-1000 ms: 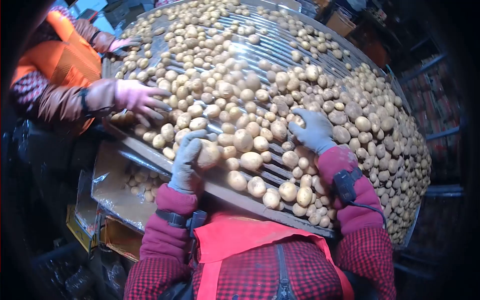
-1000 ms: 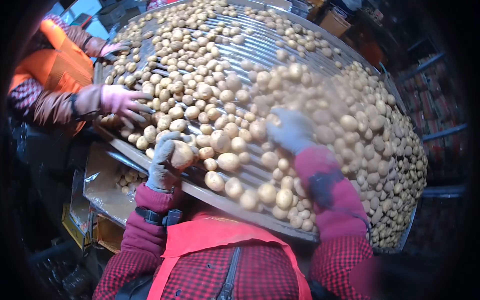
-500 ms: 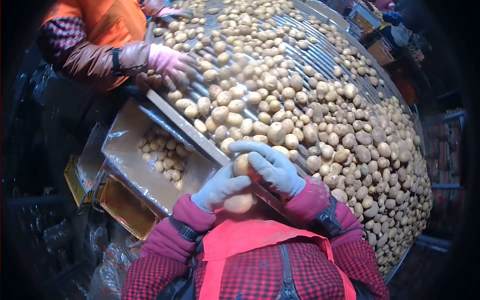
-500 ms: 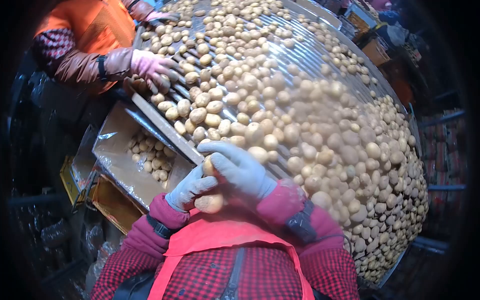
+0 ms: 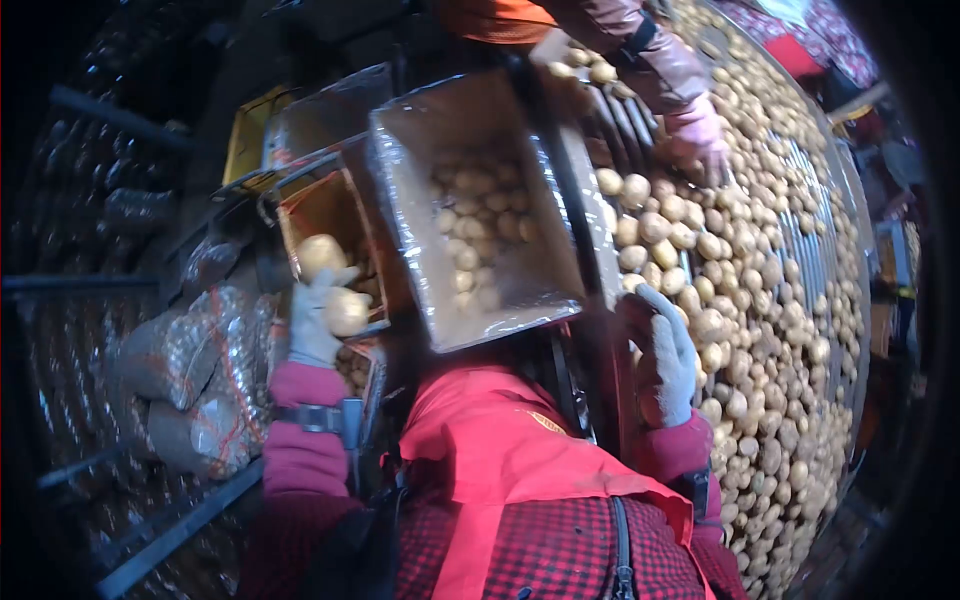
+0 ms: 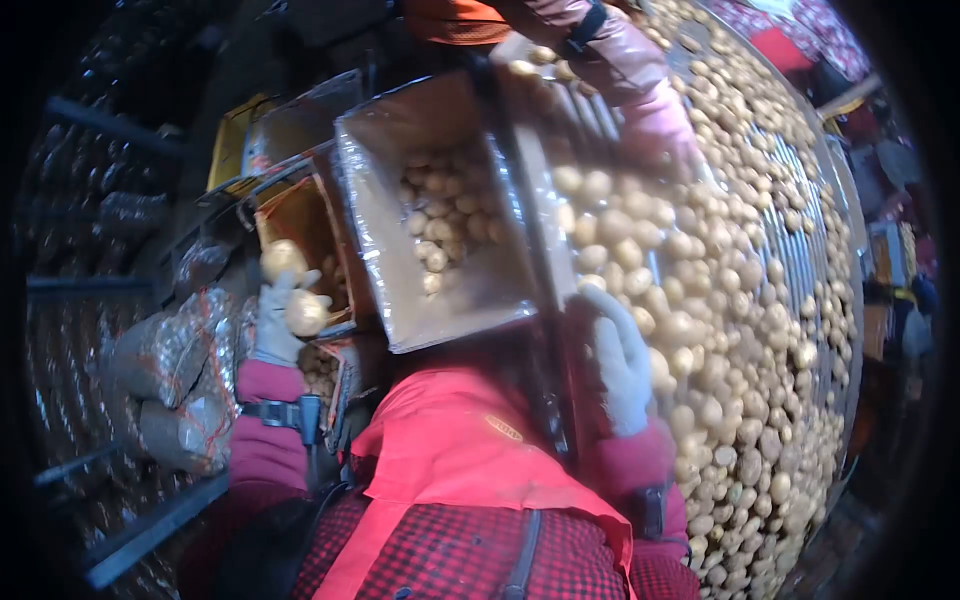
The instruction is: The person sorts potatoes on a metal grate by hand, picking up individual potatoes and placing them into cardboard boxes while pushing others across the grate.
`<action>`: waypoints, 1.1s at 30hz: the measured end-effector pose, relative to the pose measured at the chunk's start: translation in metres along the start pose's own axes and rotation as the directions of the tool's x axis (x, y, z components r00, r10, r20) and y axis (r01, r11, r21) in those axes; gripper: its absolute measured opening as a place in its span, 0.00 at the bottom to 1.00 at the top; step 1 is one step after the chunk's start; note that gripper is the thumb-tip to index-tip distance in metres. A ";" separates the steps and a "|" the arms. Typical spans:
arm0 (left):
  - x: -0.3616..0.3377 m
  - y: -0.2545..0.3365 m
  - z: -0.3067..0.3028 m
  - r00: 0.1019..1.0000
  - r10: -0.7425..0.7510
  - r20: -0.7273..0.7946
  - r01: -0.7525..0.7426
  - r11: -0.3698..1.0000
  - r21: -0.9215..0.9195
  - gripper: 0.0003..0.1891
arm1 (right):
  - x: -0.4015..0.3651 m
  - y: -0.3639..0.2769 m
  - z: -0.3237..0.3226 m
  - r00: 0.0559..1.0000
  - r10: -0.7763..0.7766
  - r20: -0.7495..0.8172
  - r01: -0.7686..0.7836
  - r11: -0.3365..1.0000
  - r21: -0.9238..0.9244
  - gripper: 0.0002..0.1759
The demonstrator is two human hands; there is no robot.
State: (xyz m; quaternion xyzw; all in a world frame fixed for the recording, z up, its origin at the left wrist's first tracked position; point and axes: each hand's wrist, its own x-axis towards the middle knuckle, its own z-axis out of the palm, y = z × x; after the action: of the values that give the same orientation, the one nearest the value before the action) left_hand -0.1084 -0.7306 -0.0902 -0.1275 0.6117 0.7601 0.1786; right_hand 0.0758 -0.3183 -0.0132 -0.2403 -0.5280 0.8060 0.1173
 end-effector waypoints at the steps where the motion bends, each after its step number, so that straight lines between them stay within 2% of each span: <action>1: 0.012 -0.005 -0.015 0.989 0.059 -0.137 -0.051 0.997 0.062 0.24 | -0.001 -0.003 0.003 1.000 0.022 0.015 -0.023 0.999 0.030 0.21; 2: 0.029 -0.011 -0.029 0.962 0.119 -0.245 -0.089 0.988 0.128 0.24 | -0.005 -0.008 0.004 0.999 0.035 0.008 -0.035 0.998 0.057 0.20; 3: 0.049 -0.021 -0.070 0.983 0.138 -0.124 -0.113 0.975 0.190 0.23 | -0.005 -0.010 0.004 1.000 0.008 0.023 -0.006 0.997 -0.081 0.21; 4: 0.066 -0.013 -0.066 0.980 0.105 -0.167 -0.029 0.913 0.406 0.27 | -0.004 -0.009 0.005 1.000 -0.013 0.019 0.017 0.975 -0.223 0.21; 5: 0.083 -0.022 -0.060 0.948 0.264 -0.178 -0.125 0.821 0.557 0.30 | -0.004 -0.006 0.000 0.996 -0.070 0.060 0.085 0.945 -0.316 0.22; 6: 0.100 -0.033 -0.044 0.887 0.433 -0.162 -0.215 0.696 0.686 0.33 | -0.008 -0.003 -0.004 0.988 -0.106 0.108 0.141 0.903 -0.406 0.23; 8: 0.083 -0.016 0.047 0.905 0.425 0.031 -0.321 0.630 0.707 0.37 | -0.019 -0.009 -0.005 0.987 -0.109 0.119 0.145 0.927 -0.346 0.26; 9: 0.068 -0.011 0.101 0.839 0.496 0.225 -0.509 0.565 0.650 0.34 | -0.027 -0.006 -0.011 0.990 -0.130 0.060 0.143 0.933 -0.329 0.27; 10: 0.058 -0.001 0.149 0.647 0.575 0.501 -0.689 0.159 0.707 0.33 | -0.034 -0.004 -0.018 0.989 -0.149 0.012 0.145 0.941 -0.306 0.28; 12: 0.044 -0.009 0.227 0.516 0.475 0.713 -0.853 0.207 0.479 0.34 | -0.056 -0.013 -0.042 0.951 -0.297 -0.087 0.222 0.849 -0.479 0.30; 14: 0.008 -0.027 0.303 0.448 0.356 0.820 -0.825 0.517 0.227 0.35 | -0.090 -0.024 -0.059 0.900 -0.282 -0.332 0.150 0.916 -0.371 0.31; 16: -0.039 -0.023 0.380 0.009 0.314 0.950 -0.955 0.284 -0.085 0.33 | -0.123 -0.025 -0.089 0.717 -0.528 -0.455 0.185 0.773 -0.607 0.32; 17: -0.063 -0.029 0.411 -0.154 0.268 0.951 -0.939 0.259 -0.225 0.33 | -0.145 -0.027 -0.105 0.604 -0.640 -0.474 0.126 0.664 -0.737 0.32; 19: -0.114 -0.045 0.460 -0.452 0.159 0.878 -0.842 0.250 -0.478 0.34 | -0.197 -0.045 -0.111 0.388 -0.662 -0.641 -0.145 0.643 -0.752 0.30; 20: -0.138 -0.054 0.478 -0.581 0.099 0.808 -0.766 0.267 -0.584 0.34 | -0.221 -0.035 -0.122 0.277 -0.710 -0.647 -0.230 0.605 -0.762 0.31; 22: -0.182 -0.060 0.503 -0.700 0.042 0.713 -0.646 0.388 -0.657 0.37 | -0.265 -0.021 -0.139 0.083 -0.781 -0.619 -0.435 0.531 -0.727 0.31; 24: -0.242 -0.099 0.508 -0.895 0.056 0.442 -0.370 0.458 -0.808 0.31 | -0.300 -0.012 -0.151 -0.049 -0.841 -0.538 -0.649 0.436 -0.623 0.30; 26: -0.283 -0.129 0.502 -0.959 0.077 0.272 -0.211 0.445 -0.870 0.27 | -0.326 0.007 -0.169 -0.190 -0.722 -0.665 -0.696 0.577 -0.427 0.31; 27: -0.295 -0.145 0.500 -0.963 0.099 0.251 -0.190 0.412 -0.891 0.26 | -0.334 0.013 -0.178 -0.202 -0.708 -0.676 -0.768 0.543 -0.339 0.31; 28: -0.302 -0.164 0.499 -0.966 0.118 0.232 -0.173 0.375 -0.911 0.25 | -0.333 0.014 -0.181 -0.234 -0.673 -0.702 -0.676 0.631 -0.381 0.32; 29: -0.306 -0.200 0.497 -0.954 0.178 0.243 -0.204 0.210 -0.956 0.23 | -0.332 0.013 -0.186 -0.253 -0.639 -0.727 -0.573 0.704 -0.420 0.32; 30: -0.304 -0.198 0.503 -0.955 0.125 0.269 -0.234 0.240 -0.942 0.22 | -0.330 0.014 -0.190 -0.267 -0.597 -0.756 -0.461 0.768 -0.444 0.32; 31: -0.299 -0.191 0.507 -0.955 0.066 0.290 -0.262 0.275 -0.925 0.21 | -0.310 -0.013 -0.179 -0.179 -0.585 -0.791 -0.429 0.770 -0.472 0.34; 32: -0.295 -0.185 0.509 -0.950 0.003 0.311 -0.295 0.310 -0.904 0.19 | -0.310 -0.006 -0.178 0.053 -0.761 -0.647 -0.794 0.361 -0.490 0.37; 33: -0.291 -0.182 0.513 -0.942 0.022 0.335 -0.310 0.326 -0.893 0.17 | -0.301 -0.006 -0.178 0.011 -0.727 -0.687 -0.744 0.453 -0.491 0.38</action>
State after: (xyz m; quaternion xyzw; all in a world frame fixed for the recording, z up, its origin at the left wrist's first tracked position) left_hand 0.2449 -0.2298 -0.0189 0.9574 0.0866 0.2598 0.0913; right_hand 0.4242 -0.3071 0.0133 -0.7486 -0.5913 -0.0558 0.2949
